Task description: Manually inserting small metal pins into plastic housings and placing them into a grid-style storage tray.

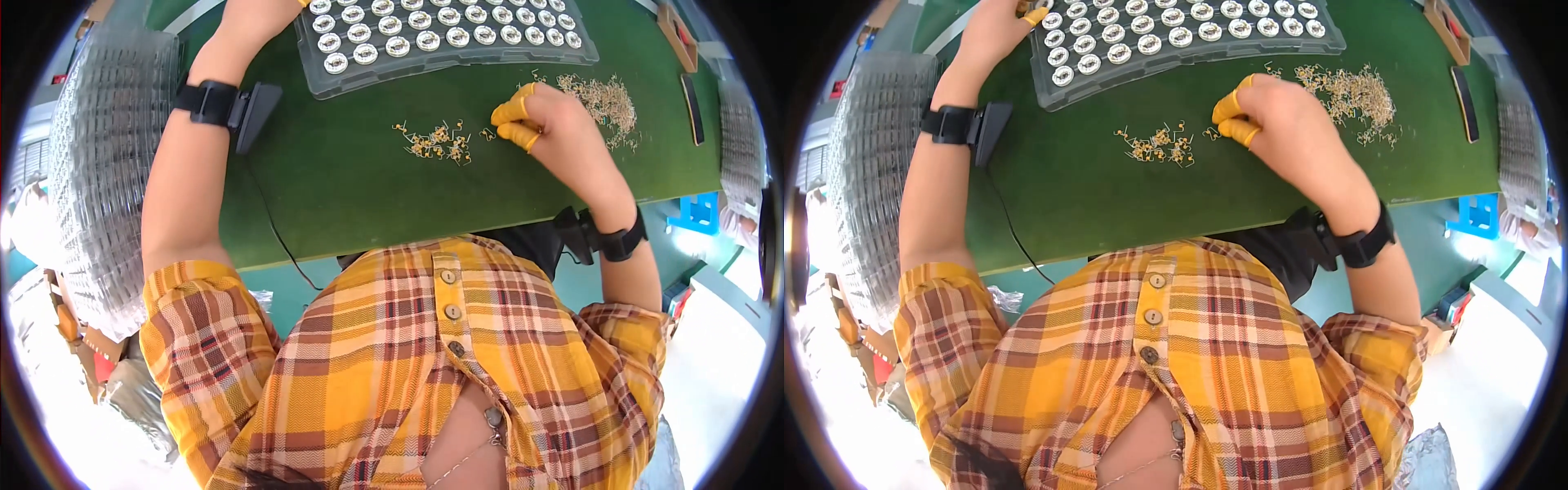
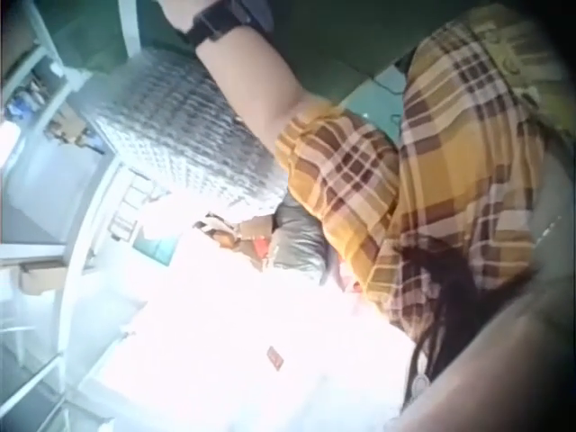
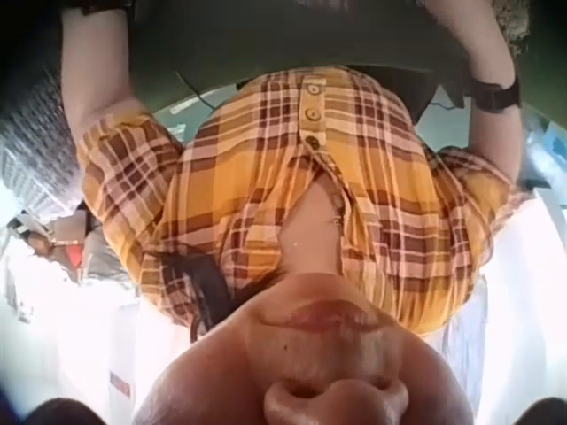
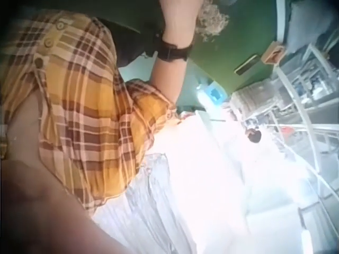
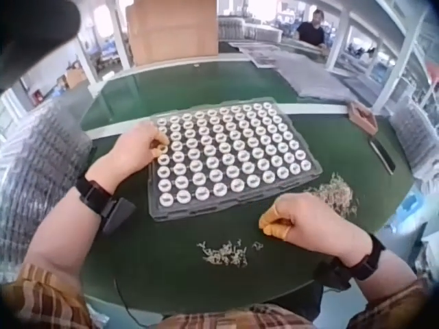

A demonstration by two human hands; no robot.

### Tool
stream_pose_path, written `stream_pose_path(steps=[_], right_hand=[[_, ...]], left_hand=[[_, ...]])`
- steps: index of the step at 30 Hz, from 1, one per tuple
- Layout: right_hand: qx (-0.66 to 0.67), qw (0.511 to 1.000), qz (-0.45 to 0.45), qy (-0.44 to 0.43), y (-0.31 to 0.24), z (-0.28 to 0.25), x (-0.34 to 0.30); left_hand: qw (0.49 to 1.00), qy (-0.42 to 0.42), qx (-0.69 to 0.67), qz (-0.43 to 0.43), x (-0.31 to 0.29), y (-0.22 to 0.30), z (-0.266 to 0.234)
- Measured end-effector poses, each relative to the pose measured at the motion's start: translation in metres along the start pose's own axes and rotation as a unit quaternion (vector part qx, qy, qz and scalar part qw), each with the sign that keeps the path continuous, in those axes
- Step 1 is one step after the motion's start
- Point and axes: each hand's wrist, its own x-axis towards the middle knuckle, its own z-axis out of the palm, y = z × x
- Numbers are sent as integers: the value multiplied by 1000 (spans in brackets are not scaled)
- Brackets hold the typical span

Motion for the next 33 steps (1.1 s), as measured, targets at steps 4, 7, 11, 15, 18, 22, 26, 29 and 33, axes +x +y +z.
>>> stream_pose_path(steps=[4,7,11,15,18,22,26,29,33], right_hand=[[-67,996,-20,50,-3,12,-11],[-108,990,-73,57,-7,14,7],[-168,979,-112,31,-8,9,14],[-205,967,-149,15,-13,7,24],[-183,976,-115,-2,-14,6,26],[48,998,35,27,-21,6,22],[238,964,76,93,-32,19,14],[253,958,37,131,-32,26,16],[277,941,52,188,-34,32,16]], left_hand=[[858,-40,411,-305,10,44,30],[897,89,311,-302,-5,76,38],[928,15,-53,-369,-41,127,101],[903,96,-187,-374,-55,128,132],[898,120,-197,-375,-55,131,140],[898,143,-176,-377,-53,132,142],[898,139,-182,-375,-52,133,142],[897,89,-181,-394,-48,136,140],[902,73,-171,-390,-46,135,143]])
